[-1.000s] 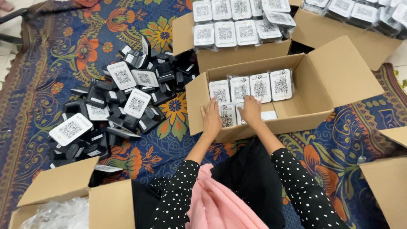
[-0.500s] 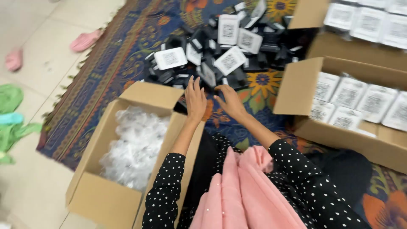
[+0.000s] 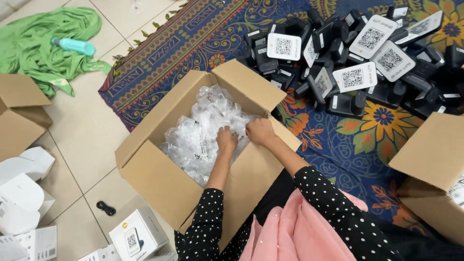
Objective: The person packages small electronic devices into individual plastic bags and then places them into cardboard shipping boxes.
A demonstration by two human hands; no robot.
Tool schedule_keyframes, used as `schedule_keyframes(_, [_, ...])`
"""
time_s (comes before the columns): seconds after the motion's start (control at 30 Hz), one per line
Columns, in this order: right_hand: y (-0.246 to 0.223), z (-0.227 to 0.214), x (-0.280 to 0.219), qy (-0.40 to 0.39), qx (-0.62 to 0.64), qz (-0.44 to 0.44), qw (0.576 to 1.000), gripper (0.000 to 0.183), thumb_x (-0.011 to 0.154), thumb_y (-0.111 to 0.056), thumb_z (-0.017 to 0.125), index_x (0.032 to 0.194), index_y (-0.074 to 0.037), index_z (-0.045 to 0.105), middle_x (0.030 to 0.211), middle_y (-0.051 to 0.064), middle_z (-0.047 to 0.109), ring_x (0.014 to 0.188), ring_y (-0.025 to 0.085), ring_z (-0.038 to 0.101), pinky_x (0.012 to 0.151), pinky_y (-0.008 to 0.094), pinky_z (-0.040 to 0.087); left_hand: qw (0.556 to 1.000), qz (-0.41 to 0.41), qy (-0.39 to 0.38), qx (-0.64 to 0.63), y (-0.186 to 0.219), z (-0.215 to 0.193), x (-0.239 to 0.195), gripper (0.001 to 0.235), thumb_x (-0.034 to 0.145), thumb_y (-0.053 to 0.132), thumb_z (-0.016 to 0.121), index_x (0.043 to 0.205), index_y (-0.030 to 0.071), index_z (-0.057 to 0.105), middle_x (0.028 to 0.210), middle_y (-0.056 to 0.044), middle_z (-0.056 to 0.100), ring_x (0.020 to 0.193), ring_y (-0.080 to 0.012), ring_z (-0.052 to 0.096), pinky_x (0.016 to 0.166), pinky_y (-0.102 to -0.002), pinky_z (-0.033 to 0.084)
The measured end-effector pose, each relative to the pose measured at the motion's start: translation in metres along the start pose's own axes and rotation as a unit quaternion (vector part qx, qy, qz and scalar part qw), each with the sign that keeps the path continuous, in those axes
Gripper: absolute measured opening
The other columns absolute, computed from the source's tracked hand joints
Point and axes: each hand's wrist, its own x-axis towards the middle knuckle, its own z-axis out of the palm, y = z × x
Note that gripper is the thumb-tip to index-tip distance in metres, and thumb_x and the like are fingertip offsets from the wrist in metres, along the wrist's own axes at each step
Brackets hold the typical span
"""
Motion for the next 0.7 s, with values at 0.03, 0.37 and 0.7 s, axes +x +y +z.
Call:
schedule_keyframes(0.03, [0.002,0.009,0.006,-0.005,0.002,-0.001,1.0,0.027,0.088,-0.033,0.062,0.082,-0.012,0.079,0.079,0.016,0.072,0.077,0.036,0.071,0.073,0.049,0.056,1.0,-0.004,-0.003,0.001,-0.001,0.002,-0.002,0.057,0.086,0.02,0.079,0.135,0.005,0.053,0.139,-0.026,0.051,0.125,-0.044,0.054,0.102,-0.055,0.045])
schedule_keyframes(0.37, [-0.005,0.013,0.026,-0.052,-0.033,0.061,0.996,0.047,0.074,-0.045,0.085,0.098,-0.006,0.075,0.092,0.016,0.076,0.089,0.031,0.075,0.077,0.042,0.058,0.992,0.086,-0.033,0.081,0.005,-0.012,-0.005,0.04,0.078,0.012,0.077,0.118,0.012,0.071,0.116,-0.02,0.066,0.099,-0.0403,0.068,0.085,-0.049,0.056])
schedule_keyframes(0.7, [-0.018,-0.022,-0.008,0.135,0.146,0.047,0.979,0.021,0.095,-0.031,0.069,0.097,-0.01,0.071,0.076,0.016,0.072,0.075,0.034,0.071,0.071,0.048,0.055,0.964,0.189,0.173,-0.075,0.066,-0.07,-0.028,0.019,0.101,0.016,0.062,0.113,0.008,0.075,0.13,-0.011,0.066,0.114,-0.034,0.059,0.099,-0.047,0.045])
